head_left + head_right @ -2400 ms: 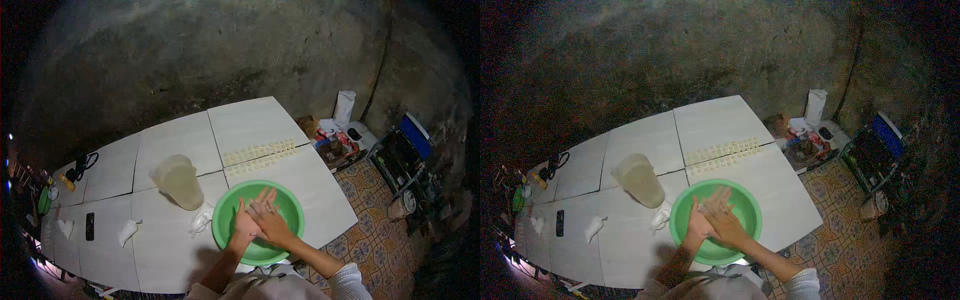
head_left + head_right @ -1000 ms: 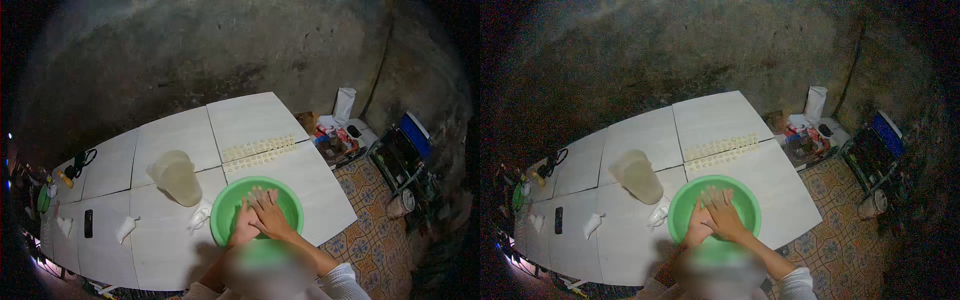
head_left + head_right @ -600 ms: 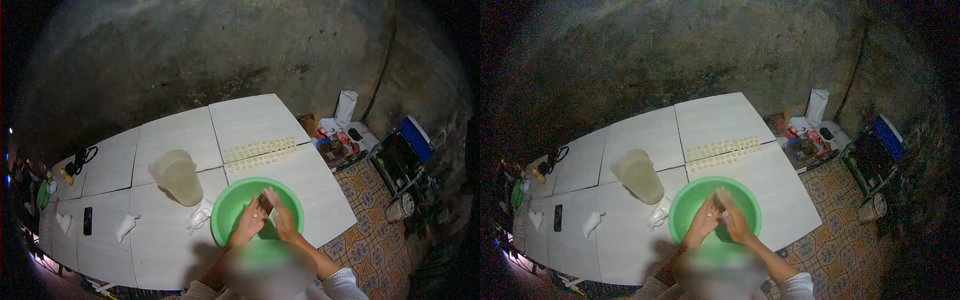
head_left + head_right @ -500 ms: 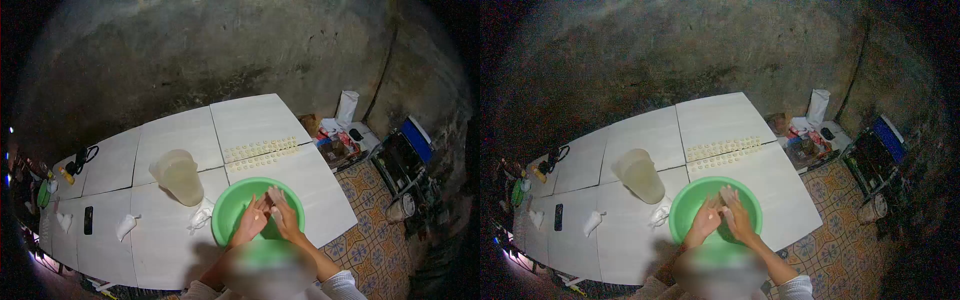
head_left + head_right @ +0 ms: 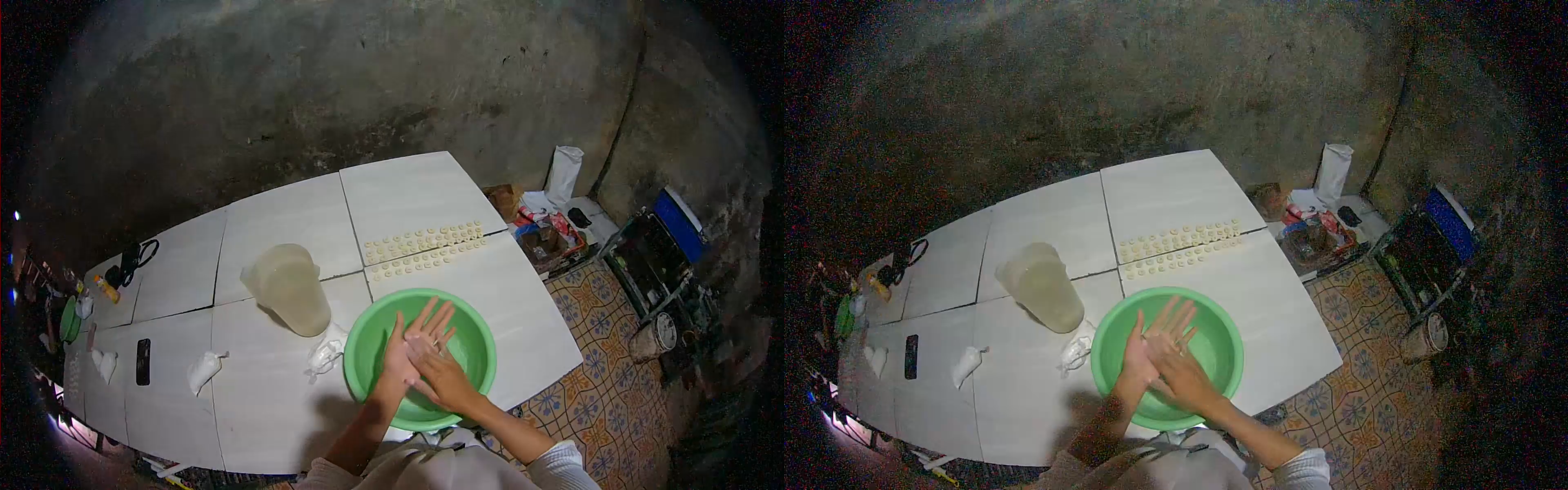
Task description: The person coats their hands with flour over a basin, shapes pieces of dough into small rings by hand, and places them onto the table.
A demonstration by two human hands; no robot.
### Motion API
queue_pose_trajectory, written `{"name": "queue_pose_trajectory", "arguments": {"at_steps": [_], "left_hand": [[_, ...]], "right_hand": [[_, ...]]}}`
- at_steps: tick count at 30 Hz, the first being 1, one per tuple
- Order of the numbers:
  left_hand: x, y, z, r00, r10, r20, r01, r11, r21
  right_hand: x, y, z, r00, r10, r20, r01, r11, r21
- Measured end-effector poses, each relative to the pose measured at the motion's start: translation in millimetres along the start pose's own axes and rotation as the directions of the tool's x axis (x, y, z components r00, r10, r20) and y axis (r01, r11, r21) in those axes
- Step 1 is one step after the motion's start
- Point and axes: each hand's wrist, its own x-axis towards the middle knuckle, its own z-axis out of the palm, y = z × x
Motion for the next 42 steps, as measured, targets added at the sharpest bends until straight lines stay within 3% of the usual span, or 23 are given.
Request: {"name": "queue_pose_trajectory", "arguments": {"at_steps": [1, 2, 5, 8, 12, 14, 16, 18, 22, 28, 29, 32, 34, 36, 38, 41, 42], "left_hand": [[0.0, 1.7, 0.5, 0.999, 0.024, 0.029, -0.023, 0.999, -0.038], [0.1, 3.9, 0.8, 0.997, 0.050, 0.057, -0.045, 0.996, -0.075], [-4.7, 10.9, 4.7, 0.998, 0.057, 0.033, -0.054, 0.995, -0.087], [-3.7, 5.6, 4.3, 0.999, 0.039, 0.018, -0.038, 0.998, -0.045], [-2.3, 6.3, 0.8, 0.998, 0.026, 0.056, -0.022, 0.997, -0.081], [-6.7, 8.8, 6.3, 0.999, 0.038, 0.032, -0.035, 0.996, -0.080], [-5.8, 7.7, 7.9, 0.997, 0.042, 0.069, -0.035, 0.995, -0.097], [-6.8, 5.8, 13.3, 0.998, 0.029, 0.058, -0.026, 0.999, -0.045], [-5.0, 12.3, 11.0, 0.998, 0.042, 0.046, -0.035, 0.992, -0.125], [-5.5, 10.9, 18.4, 0.998, 0.040, 0.045, -0.040, 0.999, 0.014], [-5.0, 8.9, 16.9, 0.999, 0.016, 0.030, -0.016, 1.000, 0.016], [-3.1, 9.6, 11.4, 0.998, 0.024, 0.064, -0.025, 1.000, 0.011], [-4.9, 15.0, 15.0, 0.999, 0.034, 0.018, -0.032, 0.996, -0.089], [-5.6, 14.3, 13.8, 0.998, 0.047, 0.040, -0.046, 0.998, -0.032], [-6.5, 12.3, 19.3, 0.997, 0.046, 0.068, -0.050, 0.997, 0.066], [-2.0, 6.0, 7.2, 0.997, 0.028, 0.066, -0.027, 1.000, -0.013], [-0.5, 7.3, 5.7, 0.996, 0.030, 0.087, -0.027, 0.999, -0.039]], "right_hand": [[-1.4, -3.8, 0.3, 0.999, -0.013, -0.030, 0.017, 0.992, 0.125], [-3.8, -3.8, -0.9, 0.999, -0.017, -0.030, 0.021, 0.992, 0.126], [-8.6, 3.5, -13.9, 0.999, -0.037, 0.012, 0.038, 0.995, -0.096], [-3.1, 1.1, -7.4, 1.000, 0.005, -0.011, -0.006, 0.999, -0.044], [-8.6, -4.6, -5.0, 0.997, -0.077, -0.006, 0.077, 0.996, 0.032], [-11.4, 2.8, -4.7, 0.998, -0.066, 0.021, 0.066, 0.998, -0.005], [-3.0, -3.8, -12.4, 0.998, -0.002, -0.061, -0.004, 0.996, -0.087], [-1.7, -2.6, -3.0, 0.998, 0.035, -0.051, -0.038, 0.997, -0.067], [-4.4, -3.4, -0.5, 1.000, -0.005, -0.027, 0.005, 1.000, -0.004], [2.7, 6.1, -8.9, 0.997, -0.027, -0.075, 0.015, 0.988, -0.154], [5.3, 1.7, -7.4, 0.997, 0.004, -0.073, -0.006, 1.000, -0.021], [0.6, -1.6, -4.9, 0.998, -0.063, -0.026, 0.063, 0.997, 0.033], [-5.3, 5.9, -6.1, 0.996, -0.087, -0.012, 0.087, 0.996, 0.027], [-7.8, 8.8, -7.5, 0.996, -0.056, -0.071, 0.046, 0.990, -0.136], [-0.4, 2.0, -4.8, 0.993, 0.000, -0.118, -0.017, 0.990, -0.143], [4.5, -5.1, -2.9, 0.996, -0.037, -0.077, 0.046, 0.992, 0.116], [1.6, -3.4, -2.4, 0.996, -0.043, -0.079, 0.052, 0.992, 0.114]]}}
